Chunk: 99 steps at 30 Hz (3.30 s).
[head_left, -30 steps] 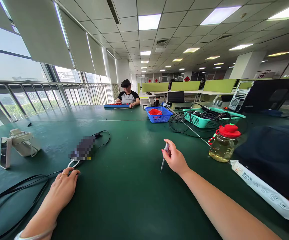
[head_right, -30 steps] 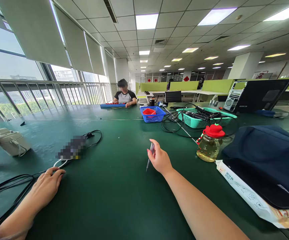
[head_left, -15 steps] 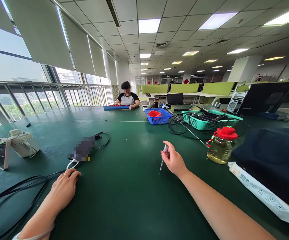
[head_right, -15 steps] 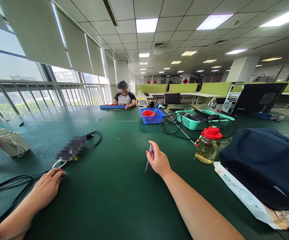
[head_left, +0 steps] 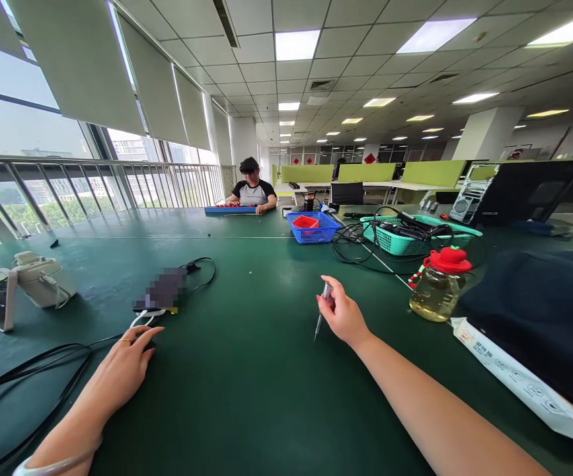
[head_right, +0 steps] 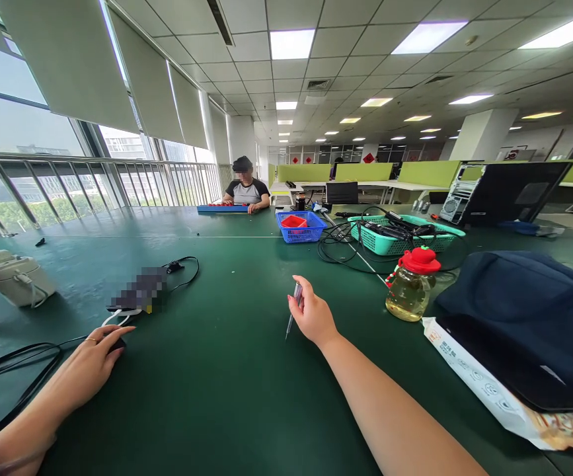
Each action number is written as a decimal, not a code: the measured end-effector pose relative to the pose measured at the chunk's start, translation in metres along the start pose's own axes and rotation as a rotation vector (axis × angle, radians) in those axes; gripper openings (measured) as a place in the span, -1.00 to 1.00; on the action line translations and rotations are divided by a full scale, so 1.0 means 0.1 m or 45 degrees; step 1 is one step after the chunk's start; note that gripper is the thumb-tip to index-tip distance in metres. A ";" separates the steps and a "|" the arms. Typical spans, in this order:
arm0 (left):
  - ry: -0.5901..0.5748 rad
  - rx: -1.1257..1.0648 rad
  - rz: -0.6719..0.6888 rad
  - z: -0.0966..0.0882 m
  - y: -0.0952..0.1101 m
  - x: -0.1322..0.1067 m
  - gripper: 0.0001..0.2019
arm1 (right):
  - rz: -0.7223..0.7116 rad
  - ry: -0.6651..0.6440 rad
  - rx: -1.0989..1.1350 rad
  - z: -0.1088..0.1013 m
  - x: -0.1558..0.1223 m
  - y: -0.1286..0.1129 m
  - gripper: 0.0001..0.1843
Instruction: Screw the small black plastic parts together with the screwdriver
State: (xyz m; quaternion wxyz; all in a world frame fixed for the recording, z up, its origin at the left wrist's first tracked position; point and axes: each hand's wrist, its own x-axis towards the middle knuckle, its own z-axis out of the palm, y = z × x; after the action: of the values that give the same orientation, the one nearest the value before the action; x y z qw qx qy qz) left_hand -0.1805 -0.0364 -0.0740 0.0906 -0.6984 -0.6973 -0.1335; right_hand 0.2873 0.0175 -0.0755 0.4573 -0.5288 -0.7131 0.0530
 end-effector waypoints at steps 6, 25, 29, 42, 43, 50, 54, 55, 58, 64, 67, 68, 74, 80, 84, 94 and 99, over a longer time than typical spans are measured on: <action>-0.009 -0.045 -0.025 -0.07 0.03 0.01 -0.42 | 0.006 -0.002 -0.001 0.00 0.00 0.00 -0.49; -0.147 -0.017 -0.115 -0.10 0.07 0.01 -0.38 | 0.012 -0.016 0.029 0.00 0.00 0.01 -0.48; -0.072 -0.020 -0.157 -0.21 0.12 -0.01 -0.33 | 0.015 -0.017 0.017 0.00 0.00 0.00 -0.49; 0.051 -0.071 0.019 -0.32 0.33 0.01 -0.50 | -0.175 0.034 -0.039 -0.01 -0.03 -0.08 -0.54; 0.046 -0.100 0.110 -0.36 0.45 0.03 -0.52 | -0.222 0.039 -0.048 -0.01 -0.04 -0.10 -0.56; -0.073 -0.322 0.726 -0.55 1.77 0.37 -0.64 | -0.585 0.074 -0.101 0.00 -0.09 -0.23 -0.58; -0.131 -0.408 0.865 -0.28 2.43 0.67 -0.64 | -0.651 0.090 -0.065 0.00 -0.12 -0.30 -0.52; -0.154 -0.419 0.885 -0.19 2.54 0.72 -0.65 | -0.640 0.083 -0.050 0.00 -0.13 -0.31 -0.51; -0.206 -0.448 0.893 0.08 2.72 0.81 -0.65 | -0.549 0.052 0.004 0.00 -0.13 -0.32 -0.54; -0.312 -0.688 0.772 0.37 2.68 0.81 -0.53 | -0.468 0.075 0.092 0.03 -0.15 -0.27 -0.70; -0.327 -0.836 0.652 0.43 2.65 0.82 -0.43 | -0.468 0.073 0.110 0.05 -0.16 -0.28 -0.79; -0.332 -0.862 0.630 0.44 2.65 0.82 -0.41 | -0.459 0.062 0.118 0.04 -0.16 -0.30 -0.82; -0.245 -0.763 0.567 0.51 2.62 0.87 -0.60 | -0.088 0.022 0.304 -0.01 -0.11 -0.33 -0.88; -0.244 -0.706 0.492 0.54 2.57 0.89 -0.63 | 0.175 0.083 0.539 0.01 -0.07 -0.20 -0.76; -0.245 -0.709 0.493 0.53 2.57 0.88 -0.62 | -0.024 0.027 0.371 -0.02 -0.09 -0.28 -0.77; -0.217 -0.680 0.507 0.51 2.57 0.87 -0.63 | -0.269 -0.103 0.136 -0.07 -0.08 -0.31 -0.66; -0.181 -0.670 0.529 0.50 2.56 0.87 -0.65 | -0.251 -0.236 0.082 -0.08 -0.06 -0.29 -0.59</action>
State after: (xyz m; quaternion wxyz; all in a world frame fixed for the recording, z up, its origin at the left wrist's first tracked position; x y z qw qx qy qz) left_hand 0.0776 0.0587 -0.0794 -0.1162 -0.8324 -0.4865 -0.2384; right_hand 0.2729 -0.0032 -0.0584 0.4092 -0.4340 -0.7987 0.0791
